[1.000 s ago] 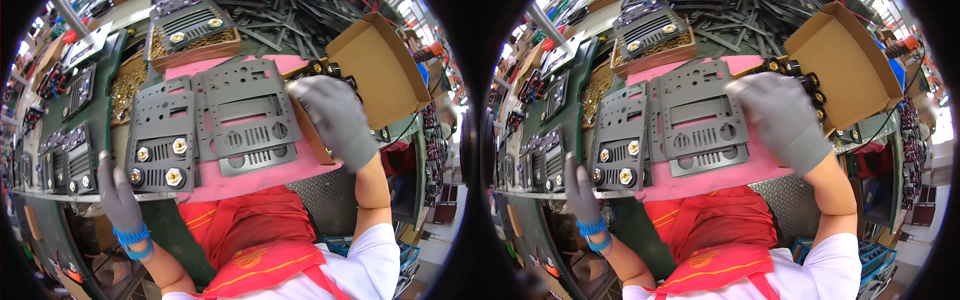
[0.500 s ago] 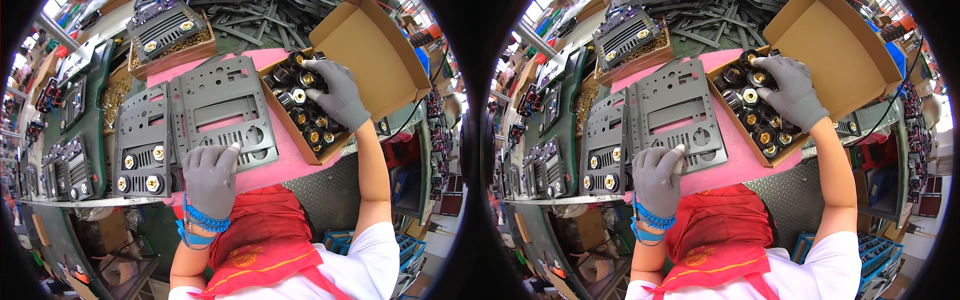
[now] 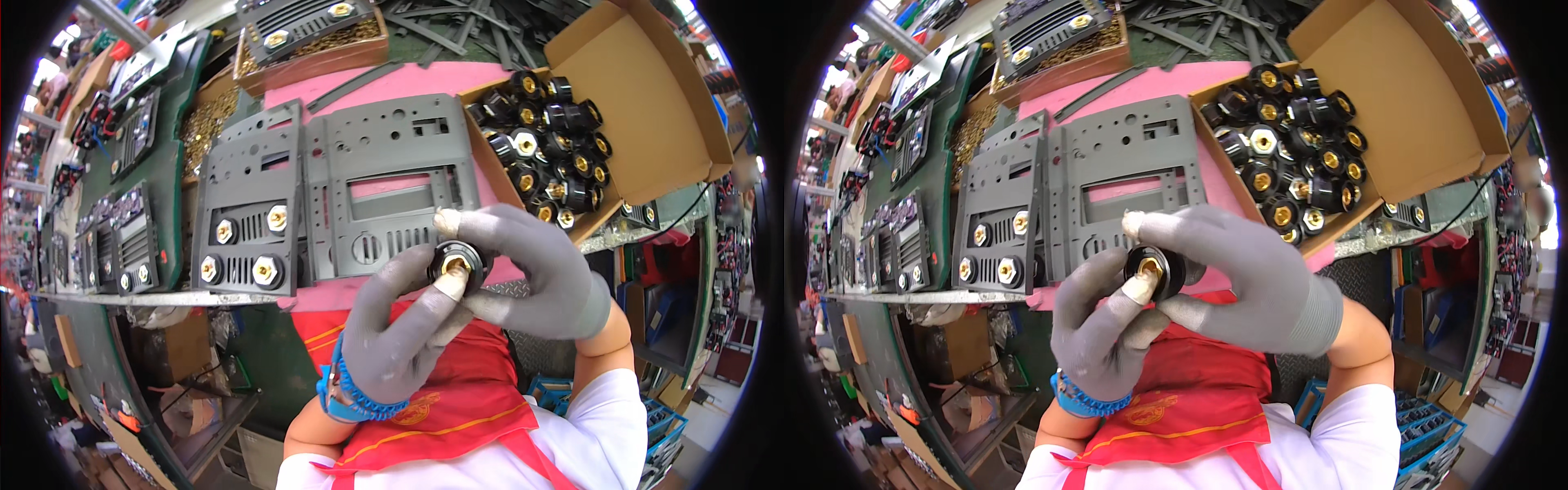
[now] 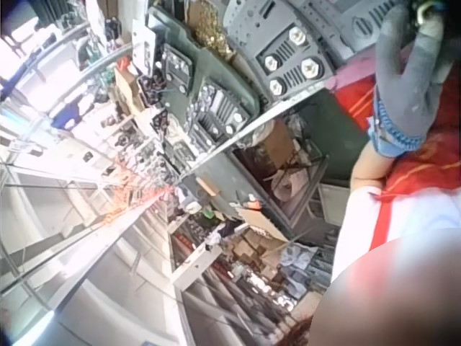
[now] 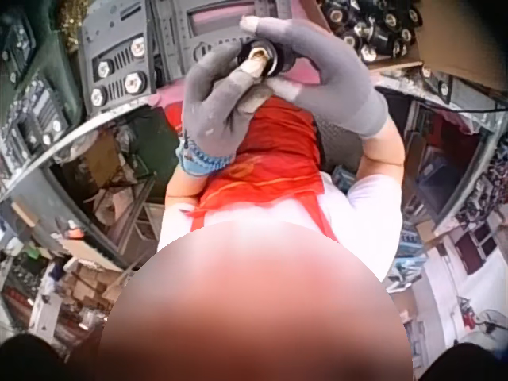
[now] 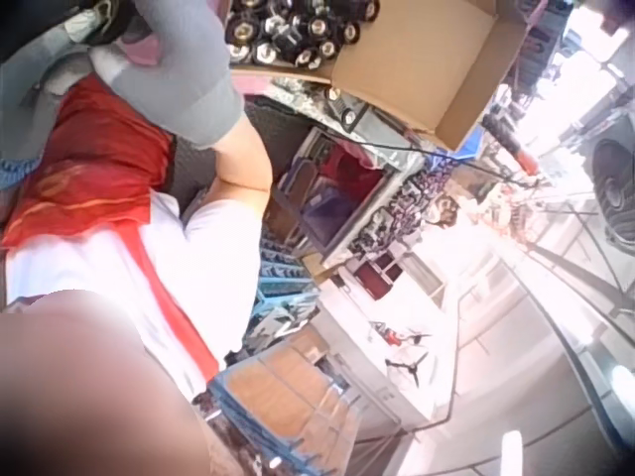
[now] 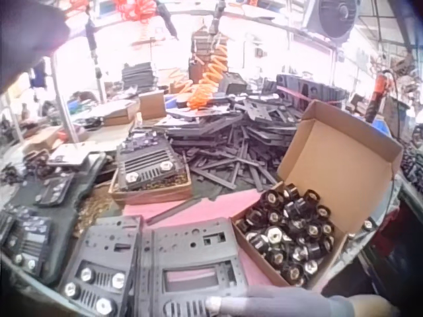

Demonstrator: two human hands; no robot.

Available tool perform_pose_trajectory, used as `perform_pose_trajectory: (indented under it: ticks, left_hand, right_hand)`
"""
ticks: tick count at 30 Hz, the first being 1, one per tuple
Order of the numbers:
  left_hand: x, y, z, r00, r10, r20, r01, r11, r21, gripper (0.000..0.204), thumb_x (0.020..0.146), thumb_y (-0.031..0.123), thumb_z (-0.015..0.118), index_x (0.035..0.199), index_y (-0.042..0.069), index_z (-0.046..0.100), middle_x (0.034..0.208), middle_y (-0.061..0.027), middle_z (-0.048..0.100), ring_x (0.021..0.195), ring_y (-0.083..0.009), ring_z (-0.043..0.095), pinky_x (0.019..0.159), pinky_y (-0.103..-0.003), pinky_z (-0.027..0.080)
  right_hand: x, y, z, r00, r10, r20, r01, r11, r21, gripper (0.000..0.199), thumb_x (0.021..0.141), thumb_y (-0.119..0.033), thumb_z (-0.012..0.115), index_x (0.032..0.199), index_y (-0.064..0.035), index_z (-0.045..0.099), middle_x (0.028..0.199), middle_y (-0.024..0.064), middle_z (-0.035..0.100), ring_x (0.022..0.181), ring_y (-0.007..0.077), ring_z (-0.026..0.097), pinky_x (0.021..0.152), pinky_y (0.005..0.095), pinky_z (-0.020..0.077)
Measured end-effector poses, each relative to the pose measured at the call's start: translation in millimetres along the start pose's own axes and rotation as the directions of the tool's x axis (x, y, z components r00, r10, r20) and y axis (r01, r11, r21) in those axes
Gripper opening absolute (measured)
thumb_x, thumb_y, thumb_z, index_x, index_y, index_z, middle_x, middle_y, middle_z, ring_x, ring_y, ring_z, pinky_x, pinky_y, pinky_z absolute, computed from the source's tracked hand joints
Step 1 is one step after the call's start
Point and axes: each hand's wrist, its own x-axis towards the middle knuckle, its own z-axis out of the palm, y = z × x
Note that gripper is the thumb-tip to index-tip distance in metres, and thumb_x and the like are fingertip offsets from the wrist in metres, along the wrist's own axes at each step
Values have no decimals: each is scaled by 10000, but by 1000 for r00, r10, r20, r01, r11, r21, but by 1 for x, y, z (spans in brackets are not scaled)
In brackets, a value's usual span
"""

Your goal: Installing circular connector components into a metal panel chassis on an assembly line.

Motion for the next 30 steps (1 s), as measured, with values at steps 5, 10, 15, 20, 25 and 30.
perform_pose_trajectory:
  ticks: [5, 10, 15, 20, 25, 30]
  left_hand:
    - [-40, -18, 13, 958, -247, -146, 117, 802, -585, 429, 802, 151, 800, 1156, 4, 608, 1261, -215, 571, 1072, -288, 638, 891, -351, 540]
    - [-59, -21, 8, 842, -505, 189, 336, 216, -917, 323, 847, 114, 738, 1085, -56, 600, 1246, -176, 605, 1079, -209, 620, 940, -353, 504]
    - [-79, -29, 10, 814, -534, 229, 315, 74, -946, 293, 839, 167, 766, 1041, -1, 636, 1123, -151, 674, 1004, -198, 643, 912, -368, 509]
    - [-86, -31, 13, 767, -592, 248, 338, 45, -940, 326, 813, 271, 805, 1003, 62, 642, 1010, -91, 697, 881, -178, 673, 746, -308, 568]
    - [-83, -31, -2, 742, -483, 464, 329, -341, -881, 262, 892, 185, 720, 1105, 67, 626, 1079, -124, 685, 961, -208, 674, 844, -349, 551]
    - [-81, -46, 12, 570, -287, 770, 514, -606, -607, 309, 944, 99, 541, 1229, -20, 554, 1118, -163, 648, 1043, -233, 640, 910, -327, 514]
  right_hand:
    - [-16, -9, 28, 993, 60, -106, -62, 998, -12, 532, 731, -67, 799, 1223, -18, 601, 941, 121, 650, 789, 252, 655, 706, 336, 528]
    - [-12, -2, 50, 972, -199, -123, 175, 968, -180, 464, 735, -180, 810, 1132, -19, 631, 914, 125, 629, 774, 290, 642, 645, 359, 515]
    - [-12, 5, 55, 981, -183, -63, 178, 980, -84, 406, 767, -185, 786, 1115, -40, 636, 965, 108, 601, 809, 290, 619, 674, 365, 499]
    - [-11, -3, 57, 942, -336, 21, 333, 924, -187, 356, 766, -102, 775, 1109, -80, 684, 1052, 87, 626, 905, 276, 605, 800, 368, 493]
    - [-6, 4, 60, 793, -556, 250, 569, 822, 23, 216, 908, -195, 562, 1045, -80, 684, 1126, 48, 649, 1067, 305, 587, 906, 448, 451]
    - [-7, 1, 73, 778, -596, 199, 445, 747, 495, 225, 900, -158, 587, 1088, -54, 652, 1172, 112, 634, 1112, 319, 592, 953, 460, 444]
